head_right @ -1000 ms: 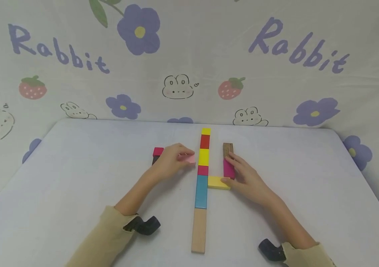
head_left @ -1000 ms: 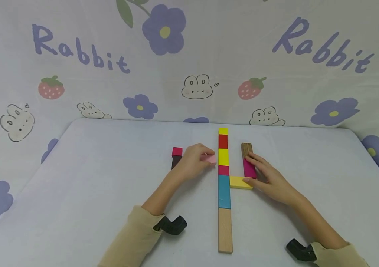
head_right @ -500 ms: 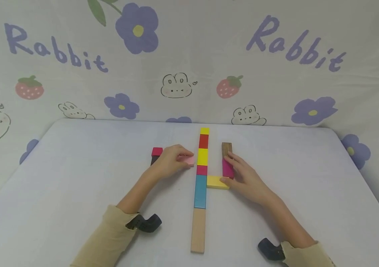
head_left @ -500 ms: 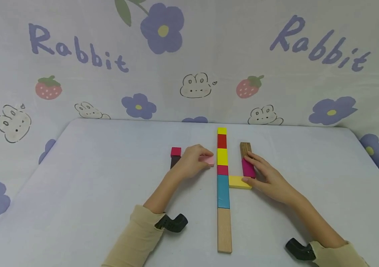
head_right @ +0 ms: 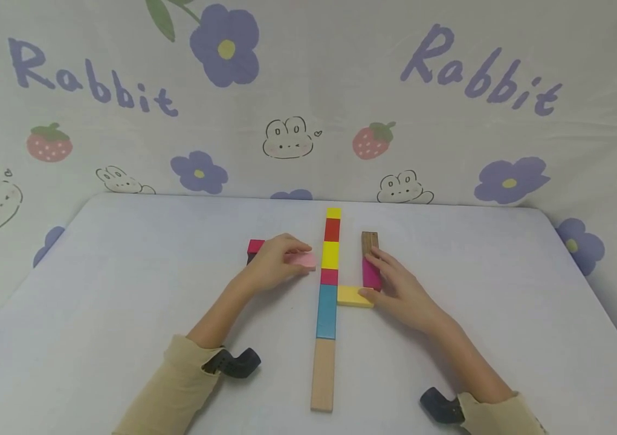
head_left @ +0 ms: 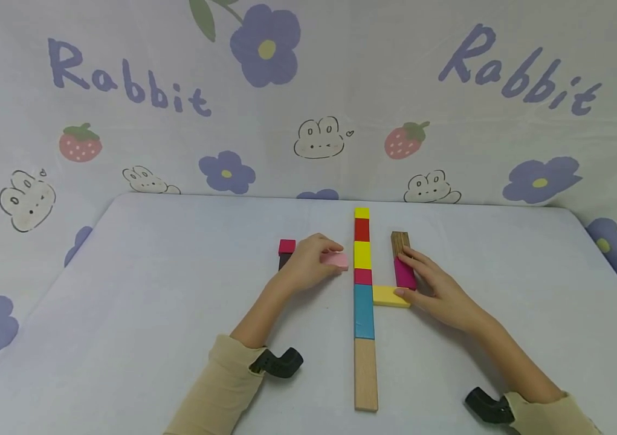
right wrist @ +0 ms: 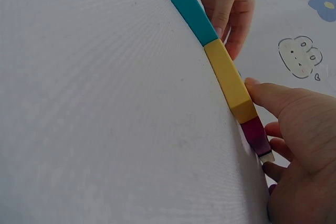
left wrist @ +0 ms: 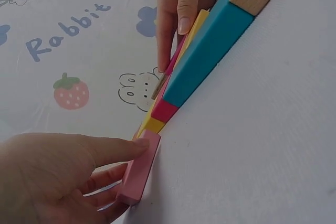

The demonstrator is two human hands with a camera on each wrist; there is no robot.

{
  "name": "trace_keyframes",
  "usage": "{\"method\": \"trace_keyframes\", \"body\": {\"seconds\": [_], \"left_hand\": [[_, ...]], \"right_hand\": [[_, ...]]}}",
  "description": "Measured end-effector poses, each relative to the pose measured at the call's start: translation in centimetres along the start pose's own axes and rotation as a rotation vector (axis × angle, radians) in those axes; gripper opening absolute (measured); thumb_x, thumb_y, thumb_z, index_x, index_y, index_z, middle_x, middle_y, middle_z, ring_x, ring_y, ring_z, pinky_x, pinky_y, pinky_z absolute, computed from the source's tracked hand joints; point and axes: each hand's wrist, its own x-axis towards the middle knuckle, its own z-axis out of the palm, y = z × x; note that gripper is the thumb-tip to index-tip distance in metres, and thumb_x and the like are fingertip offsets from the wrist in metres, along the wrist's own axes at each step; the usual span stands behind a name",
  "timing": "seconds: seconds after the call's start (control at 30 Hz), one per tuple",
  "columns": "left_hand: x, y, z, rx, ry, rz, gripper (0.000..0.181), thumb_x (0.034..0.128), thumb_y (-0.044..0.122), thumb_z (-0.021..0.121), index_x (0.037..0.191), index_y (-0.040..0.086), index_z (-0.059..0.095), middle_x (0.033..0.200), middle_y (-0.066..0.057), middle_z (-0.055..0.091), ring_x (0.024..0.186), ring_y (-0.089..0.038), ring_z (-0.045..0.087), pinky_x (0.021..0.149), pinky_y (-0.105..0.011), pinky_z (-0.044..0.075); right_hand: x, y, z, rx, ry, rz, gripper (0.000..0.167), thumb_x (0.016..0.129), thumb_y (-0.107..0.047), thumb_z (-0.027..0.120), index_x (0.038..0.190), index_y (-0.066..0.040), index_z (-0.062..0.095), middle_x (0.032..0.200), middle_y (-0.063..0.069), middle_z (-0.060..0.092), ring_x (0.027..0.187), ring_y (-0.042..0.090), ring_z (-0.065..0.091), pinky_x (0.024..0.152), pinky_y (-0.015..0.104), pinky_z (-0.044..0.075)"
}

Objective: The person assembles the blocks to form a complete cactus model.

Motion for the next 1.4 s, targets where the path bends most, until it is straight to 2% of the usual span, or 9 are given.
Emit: {"method": "trace_keyframes", "body": {"seconds": [0.27,0.63,1.13,1.4], "left_hand": [[-0.04,-0.05,-0.12,-0.005,0.016,0.008,0.038,0.0967,0.012,0.076,0.133,0.001,0.070,0.130,-0.017,0.064,0.120,-0.029,0.058,0.103,-0.039,0.058],[0.15,-0.15,0.18,-0.020,0.011,0.043,0.038,0.0974,0.010,0.075,0.134,0.002,0.070,0.132,-0.016,0.064,0.124,-0.030,0.058,0.104,-0.038,0.057],[0.27,0.14,0.27,-0.025,0.000,0.025,0.038,0.0980,0.011,0.075,0.135,0.004,0.071,0.133,-0.015,0.064,0.126,-0.030,0.057,0.107,-0.040,0.056],[0.29,0.36,0.27,-0.030,-0.006,0.035,0.036,0.0985,0.011,0.074,0.134,0.003,0.071,0.132,-0.015,0.064,0.125,-0.029,0.058,0.107,-0.040,0.056]], "right_hand": [[0.12,0.01,-0.16,-0.005,-0.004,0.009,0.074,0.098,-0.024,0.074,0.159,0.002,0.041,0.170,0.025,0.027,0.155,0.051,0.025,0.116,0.069,0.036],[0.28,0.06,-0.32,-0.001,-0.013,0.017,0.074,0.098,-0.025,0.074,0.160,0.001,0.041,0.170,0.024,0.026,0.155,0.051,0.025,0.117,0.070,0.036],[0.43,-0.02,-0.53,0.009,-0.024,0.028,0.074,0.098,-0.025,0.074,0.160,0.000,0.041,0.170,0.024,0.026,0.155,0.051,0.024,0.116,0.069,0.036],[0.51,-0.01,-0.67,0.011,-0.028,0.025,0.074,0.098,-0.024,0.074,0.160,0.001,0.041,0.170,0.025,0.026,0.155,0.051,0.024,0.116,0.069,0.036]]}}
